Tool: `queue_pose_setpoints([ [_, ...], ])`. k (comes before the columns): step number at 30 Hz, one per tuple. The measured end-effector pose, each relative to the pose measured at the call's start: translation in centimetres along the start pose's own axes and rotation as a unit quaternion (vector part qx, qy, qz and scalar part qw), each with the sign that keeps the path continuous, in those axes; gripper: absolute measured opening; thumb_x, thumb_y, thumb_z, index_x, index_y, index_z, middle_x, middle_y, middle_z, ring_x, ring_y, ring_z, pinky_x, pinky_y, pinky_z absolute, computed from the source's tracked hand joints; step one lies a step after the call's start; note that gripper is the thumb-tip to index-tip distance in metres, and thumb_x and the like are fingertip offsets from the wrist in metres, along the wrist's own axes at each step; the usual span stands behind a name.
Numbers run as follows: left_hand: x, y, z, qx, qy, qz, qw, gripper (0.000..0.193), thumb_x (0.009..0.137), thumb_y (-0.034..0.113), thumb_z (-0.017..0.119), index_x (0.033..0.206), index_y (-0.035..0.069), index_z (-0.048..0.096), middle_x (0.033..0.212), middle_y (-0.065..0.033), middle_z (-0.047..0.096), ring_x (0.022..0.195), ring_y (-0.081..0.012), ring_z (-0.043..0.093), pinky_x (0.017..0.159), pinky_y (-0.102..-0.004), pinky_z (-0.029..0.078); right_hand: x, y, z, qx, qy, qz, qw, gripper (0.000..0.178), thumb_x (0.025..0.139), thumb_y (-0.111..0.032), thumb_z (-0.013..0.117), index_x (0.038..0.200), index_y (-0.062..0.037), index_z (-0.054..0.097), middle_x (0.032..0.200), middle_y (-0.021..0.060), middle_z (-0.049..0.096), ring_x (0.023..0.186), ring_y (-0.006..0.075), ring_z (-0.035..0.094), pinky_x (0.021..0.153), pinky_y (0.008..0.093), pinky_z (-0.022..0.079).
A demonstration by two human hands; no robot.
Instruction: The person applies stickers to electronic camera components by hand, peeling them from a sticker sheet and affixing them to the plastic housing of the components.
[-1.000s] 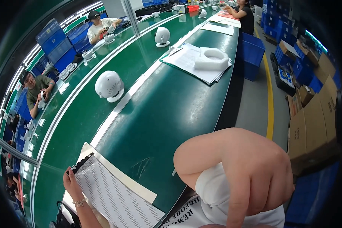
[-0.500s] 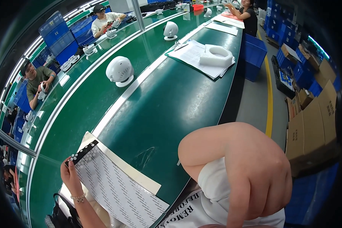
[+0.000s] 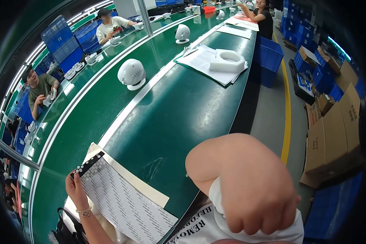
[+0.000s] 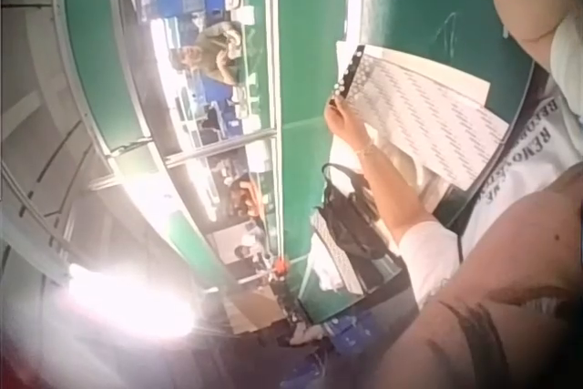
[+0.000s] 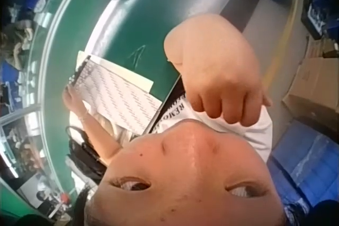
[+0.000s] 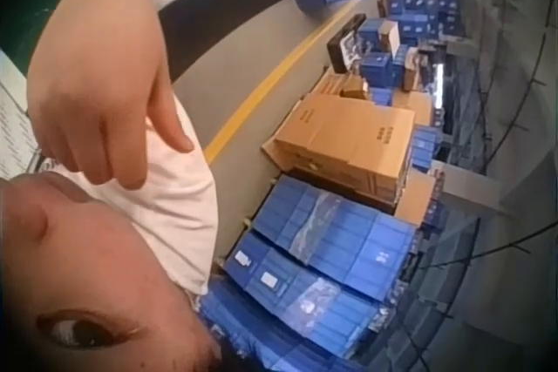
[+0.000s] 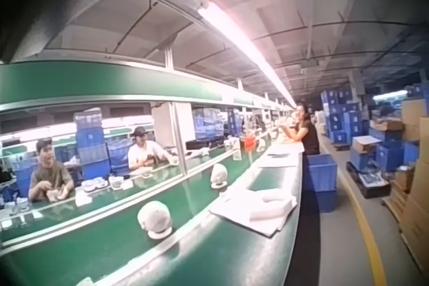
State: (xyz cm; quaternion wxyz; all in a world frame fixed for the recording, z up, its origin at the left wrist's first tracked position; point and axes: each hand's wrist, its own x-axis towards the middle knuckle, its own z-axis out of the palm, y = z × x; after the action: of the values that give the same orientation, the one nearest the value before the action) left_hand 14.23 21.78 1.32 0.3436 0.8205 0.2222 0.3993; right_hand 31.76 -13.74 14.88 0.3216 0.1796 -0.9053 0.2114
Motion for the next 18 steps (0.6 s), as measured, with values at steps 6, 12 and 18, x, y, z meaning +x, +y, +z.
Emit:
queue_pose_setpoints([
  [6,0.4,0.3,1.2,-0.017,0.000,0.017,1.000,0.025,0.091,0.023,0.050,0.092,-0.001,0.057,0.075,0.0038,0.051,0.066,-0.0047,0.039,0.059,-0.0199,0.033,2.0,1.0,-1.2,0.013,-0.070,-0.010,0.997,0.030,0.087,-0.032,0.049,0.073,-0.0060,0.053,0.063,0.0056,0.054,0.057,0.0228,0.057,0.054,0.0322,0.049],
  [12,0.3,-1.9,-0.7,-0.005,-0.025,-0.028,0.999,0.024,0.091,0.021,0.050,0.097,-0.001,0.056,0.078,0.0038,0.051,0.066,-0.0039,0.039,0.058,-0.0184,0.032,1.3,2.9,-1.5,0.096,-0.101,-0.056,0.989,0.040,0.085,-0.044,0.051,0.075,-0.0047,0.052,0.064,0.0087,0.057,0.058,0.0279,0.058,0.047,0.0330,0.047],
  [18,0.3,-1.5,-0.4,-0.006,-0.012,-0.024,1.000,0.024,0.091,0.022,0.051,0.095,-0.001,0.056,0.077,0.0041,0.051,0.066,-0.0037,0.038,0.058,-0.0184,0.031,1.1,2.9,-1.6,0.087,-0.091,-0.072,0.989,0.039,0.085,-0.043,0.051,0.075,-0.0061,0.052,0.066,0.0079,0.057,0.060,0.0269,0.058,0.050,0.0322,0.048],
])
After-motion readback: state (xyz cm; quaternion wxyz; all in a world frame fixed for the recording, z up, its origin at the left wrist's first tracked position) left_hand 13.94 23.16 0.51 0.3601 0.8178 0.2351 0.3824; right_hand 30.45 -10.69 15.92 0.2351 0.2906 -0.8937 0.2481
